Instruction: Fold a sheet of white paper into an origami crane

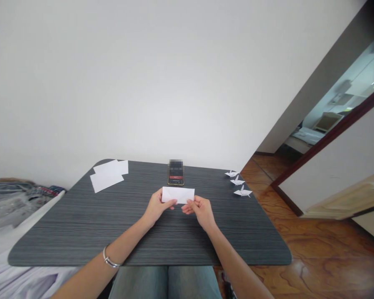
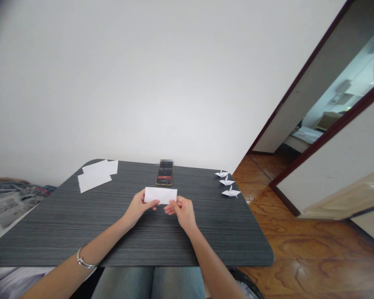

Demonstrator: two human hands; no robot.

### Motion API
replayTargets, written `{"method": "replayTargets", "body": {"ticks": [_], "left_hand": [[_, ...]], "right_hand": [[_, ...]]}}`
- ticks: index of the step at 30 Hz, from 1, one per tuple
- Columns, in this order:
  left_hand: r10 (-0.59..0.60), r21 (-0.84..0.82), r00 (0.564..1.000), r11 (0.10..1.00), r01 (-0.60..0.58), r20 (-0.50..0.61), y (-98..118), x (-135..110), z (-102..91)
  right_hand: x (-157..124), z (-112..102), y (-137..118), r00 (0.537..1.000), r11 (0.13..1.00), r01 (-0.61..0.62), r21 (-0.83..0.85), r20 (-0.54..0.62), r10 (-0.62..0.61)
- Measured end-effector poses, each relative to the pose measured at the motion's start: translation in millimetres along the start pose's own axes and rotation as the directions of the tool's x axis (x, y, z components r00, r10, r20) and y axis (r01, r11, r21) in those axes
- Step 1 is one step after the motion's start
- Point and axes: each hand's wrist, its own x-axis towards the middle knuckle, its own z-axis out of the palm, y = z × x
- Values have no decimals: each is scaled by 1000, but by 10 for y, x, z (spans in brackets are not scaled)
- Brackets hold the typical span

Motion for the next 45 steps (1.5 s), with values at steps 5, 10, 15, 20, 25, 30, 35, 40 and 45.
{"method": "replayTargets", "body": {"ticks": [5, 10, 15, 20, 25, 30, 35, 40, 45], "left_hand": [[-64, -10, 998, 998, 64, -12, -5, 6, 8], [-93, -13, 996, 996, 93, -10, -39, 10, 1], [-77, -5, 996, 997, 77, -54, -67, 6, -20], [-98, 2, 995, 995, 98, -31, -56, -3, -10], [-138, -55, 990, 989, 135, -41, -37, 0, -3], [-140, -84, 989, 987, 136, -37, -26, 28, -46], [-117, -72, 990, 991, 111, -82, -42, 49, -89], [-62, -46, 993, 997, 57, -103, -41, 53, -108], [-87, -45, 996, 995, 88, 24, -33, 29, -66]], "right_hand": [[-15, 20, -39, 999, 1000, -13, 0, 31, 13], [-31, 34, -66, 997, 1000, 0, 11, 74, 0], [-15, 47, -49, 999, 999, -39, 18, 35, 39], [4, 63, -17, 997, 998, -63, 22, 36, 62], [2, 66, -5, 998, 999, -52, 9, 44, 51], [12, 36, 4, 999, 999, -51, 18, -13, 51], [15, 7, 22, 998, 999, -35, 0, -47, 35], [12, -8, 22, 998, 999, -32, -6, -57, 32], [9, 9, 15, 999, 999, -36, 0, -40, 36]]}}
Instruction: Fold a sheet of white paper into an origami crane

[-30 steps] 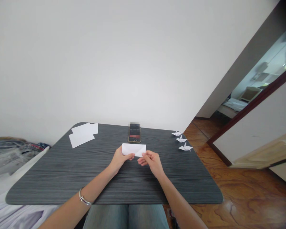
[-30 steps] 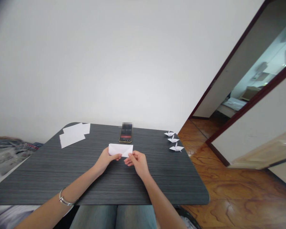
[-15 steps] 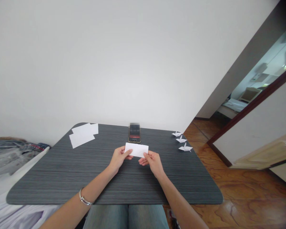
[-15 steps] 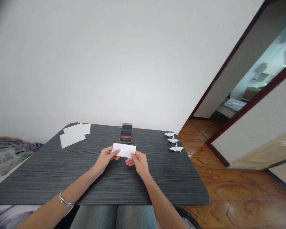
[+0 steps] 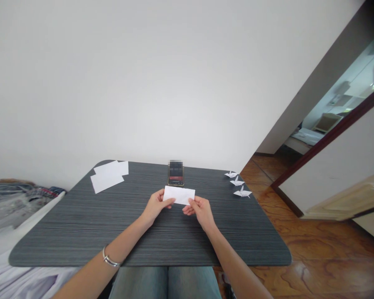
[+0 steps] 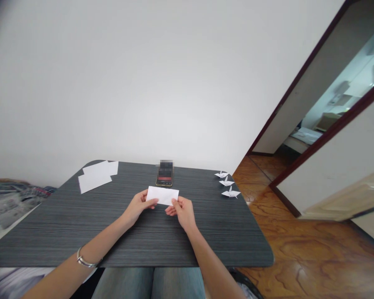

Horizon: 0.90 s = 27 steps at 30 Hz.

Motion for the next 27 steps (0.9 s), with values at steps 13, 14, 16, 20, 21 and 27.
{"method": "replayTargets", "body": {"ticks": [13, 14, 16, 20, 21, 27], "left_hand": [[20, 90, 999, 996, -22, 30, 7, 3, 30], [15, 77, 999, 997, -18, 33, 16, 5, 24], [3, 51, 999, 999, -4, 35, 23, 10, 4], [-3, 18, 1000, 1000, 2, 27, 4, 26, -59], [1, 16, 1000, 1000, -2, 21, -1, 30, -75], [25, 15, 999, 1000, -24, -27, 23, 37, -125]], "right_hand": [[6, -20, 9, 1000, 1000, -15, -11, 26, 15], [7, -26, 11, 1000, 1000, -12, -12, 23, 13], [10, -39, 12, 1000, 1000, -11, -14, 12, 11], [25, -62, 17, 1000, 1000, -22, -12, -15, 22], [30, -67, 19, 999, 1000, -24, -10, -21, 24], [40, -80, 22, 998, 1000, -30, 5, -59, 30]]}}
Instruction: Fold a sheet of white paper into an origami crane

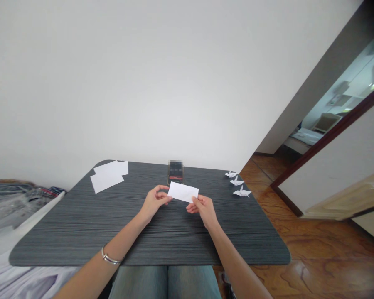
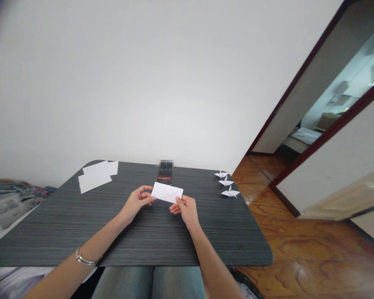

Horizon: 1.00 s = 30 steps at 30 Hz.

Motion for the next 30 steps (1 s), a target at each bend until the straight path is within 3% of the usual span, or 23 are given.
{"method": "replayTargets", "body": {"ticks": [15, 18, 22, 25, 30], "left_hand": [[-3, -50, 993, 999, -3, -117, 12, 26, -94], [-78, -90, 996, 993, 75, -32, 32, 10, -46], [-132, 29, 981, 991, 129, 145, -3, -28, 45], [-167, 110, 972, 983, 150, 167, -50, -46, 78], [-123, 176, 976, 980, 92, 178, -96, -32, 96]], "right_hand": [[-10, -11, -18, 999, 1000, 11, 27, -41, -10], [-23, 11, -26, 1000, 1000, 4, 29, 19, -5], [-41, 47, -44, 996, 1000, -1, 20, 93, -1], [-54, 74, -62, 993, 999, -14, 29, 117, 11], [-89, 137, -89, 985, 995, -96, 38, 149, 89]]}}
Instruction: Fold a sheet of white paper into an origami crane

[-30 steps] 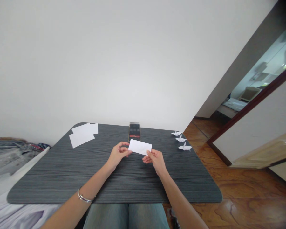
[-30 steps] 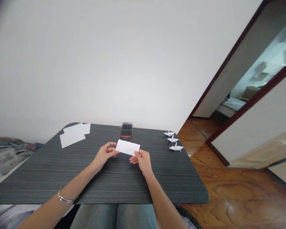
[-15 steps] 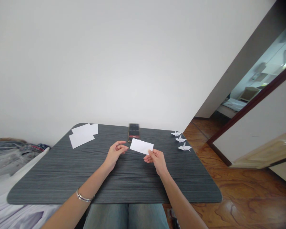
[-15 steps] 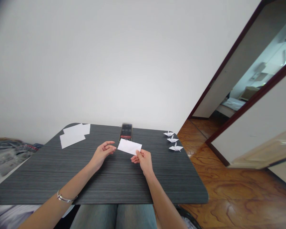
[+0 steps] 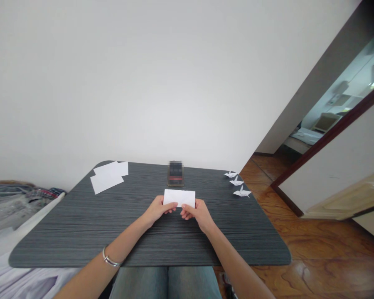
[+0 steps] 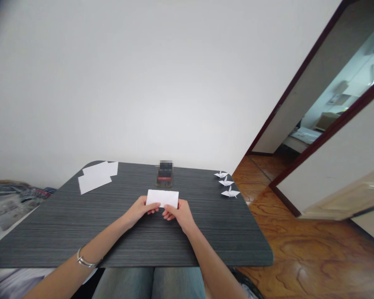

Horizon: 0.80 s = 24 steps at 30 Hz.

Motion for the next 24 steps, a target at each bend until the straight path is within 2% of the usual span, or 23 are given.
{"method": "replayTargets", "body": {"ticks": [8, 16, 24], "left_hand": [[40, 82, 999, 996, -42, 15, -15, 13, 23], [33, 58, 998, 998, -30, -50, 97, -30, -11], [42, 44, 991, 998, -37, -129, 99, -29, -71]], "right_hand": [[-17, 39, 5, 999, 998, -42, -42, 26, 43], [20, -78, 18, 1000, 1000, -19, -18, 13, 19], [23, -165, -6, 999, 1000, 15, 1, -46, -15]]}}
